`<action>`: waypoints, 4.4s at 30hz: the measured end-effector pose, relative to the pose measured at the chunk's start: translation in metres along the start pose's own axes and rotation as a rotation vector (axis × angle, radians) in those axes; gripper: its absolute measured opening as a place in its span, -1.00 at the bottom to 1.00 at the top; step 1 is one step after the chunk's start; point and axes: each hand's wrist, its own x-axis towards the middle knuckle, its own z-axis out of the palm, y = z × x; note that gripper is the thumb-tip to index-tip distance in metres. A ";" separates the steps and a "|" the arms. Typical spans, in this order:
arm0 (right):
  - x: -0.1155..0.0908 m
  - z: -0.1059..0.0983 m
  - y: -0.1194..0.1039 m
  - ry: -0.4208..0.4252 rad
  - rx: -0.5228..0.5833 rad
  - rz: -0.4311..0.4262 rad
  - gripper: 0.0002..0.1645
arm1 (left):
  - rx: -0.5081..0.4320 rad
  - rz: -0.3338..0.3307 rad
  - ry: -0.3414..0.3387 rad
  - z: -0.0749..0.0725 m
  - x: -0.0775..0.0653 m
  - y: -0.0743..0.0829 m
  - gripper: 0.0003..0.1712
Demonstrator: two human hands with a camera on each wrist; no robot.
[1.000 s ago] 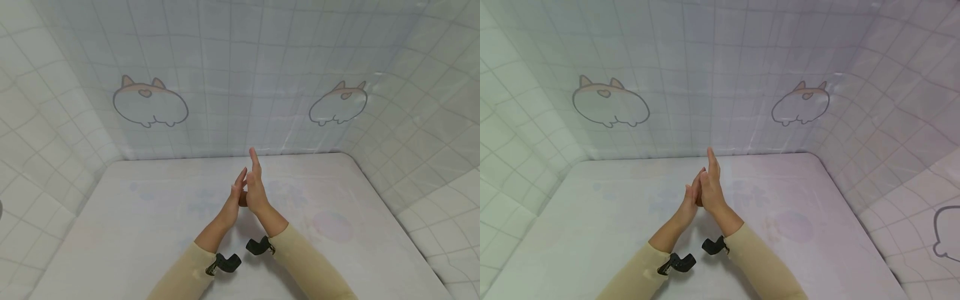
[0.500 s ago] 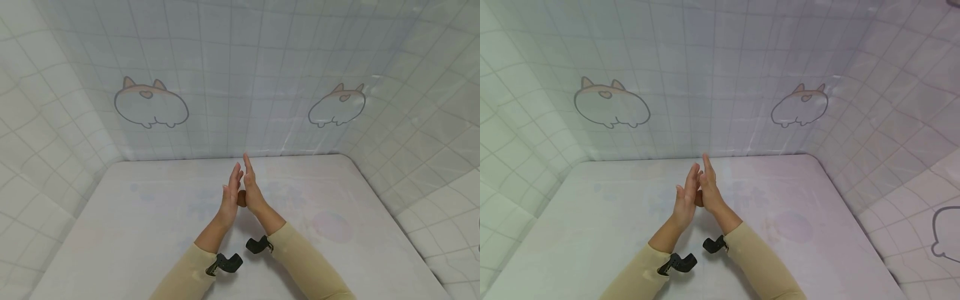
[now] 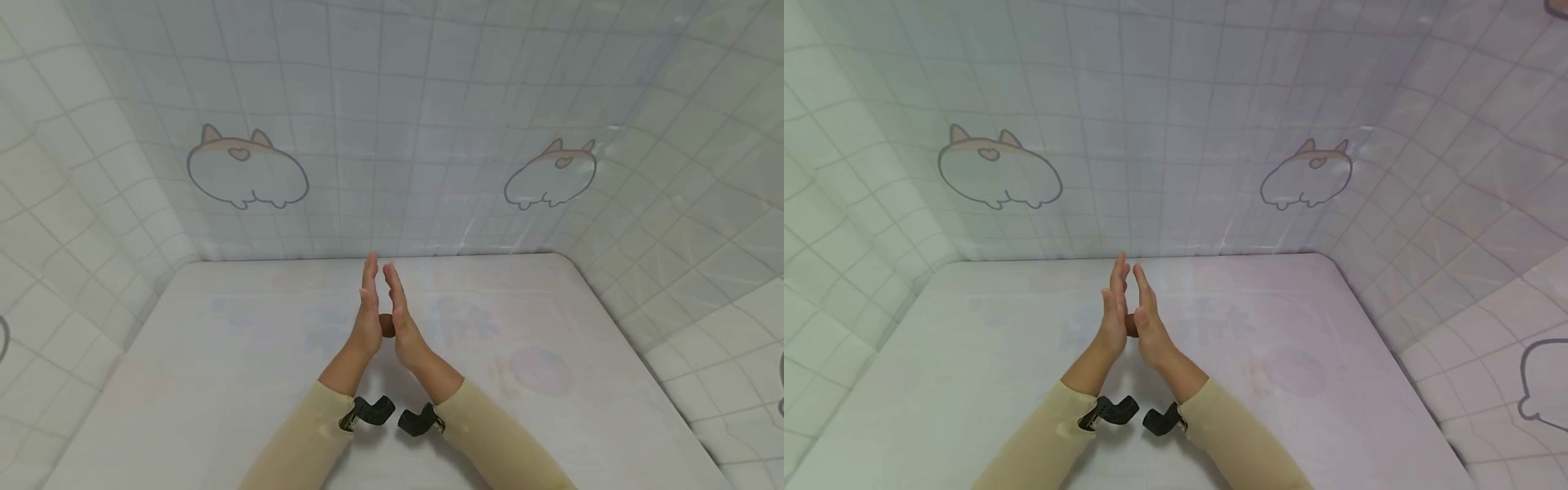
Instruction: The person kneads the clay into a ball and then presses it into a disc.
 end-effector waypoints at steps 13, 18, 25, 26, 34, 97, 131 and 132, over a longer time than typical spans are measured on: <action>-0.002 -0.002 -0.017 0.103 -0.024 -0.030 0.12 | 0.068 -0.216 -0.064 0.003 -0.003 -0.017 0.05; 0.005 -0.008 -0.020 0.148 -0.088 0.041 0.18 | 0.075 -0.288 -0.133 0.010 -0.011 -0.022 0.07; 0.020 -0.016 -0.018 0.166 -0.168 0.168 0.25 | 0.052 -0.244 -0.209 0.012 -0.020 -0.017 -0.11; 0.022 -0.017 -0.017 0.167 -0.182 0.180 0.25 | 0.044 -0.229 -0.209 0.012 -0.021 -0.015 -0.10; 0.025 -0.022 -0.002 0.160 -0.168 0.248 0.26 | -0.164 -0.109 -0.225 0.010 -0.024 -0.008 0.06; 0.011 -0.017 0.005 0.264 0.023 0.139 0.12 | -0.088 -0.094 -0.304 0.005 -0.021 -0.003 0.14; -0.003 -0.001 0.000 0.046 0.282 -0.061 0.09 | 0.037 -0.077 -0.073 -0.003 0.004 -0.013 0.12; -0.002 -0.003 -0.001 0.058 0.275 -0.068 0.09 | 0.049 -0.091 -0.085 -0.003 0.002 -0.015 0.09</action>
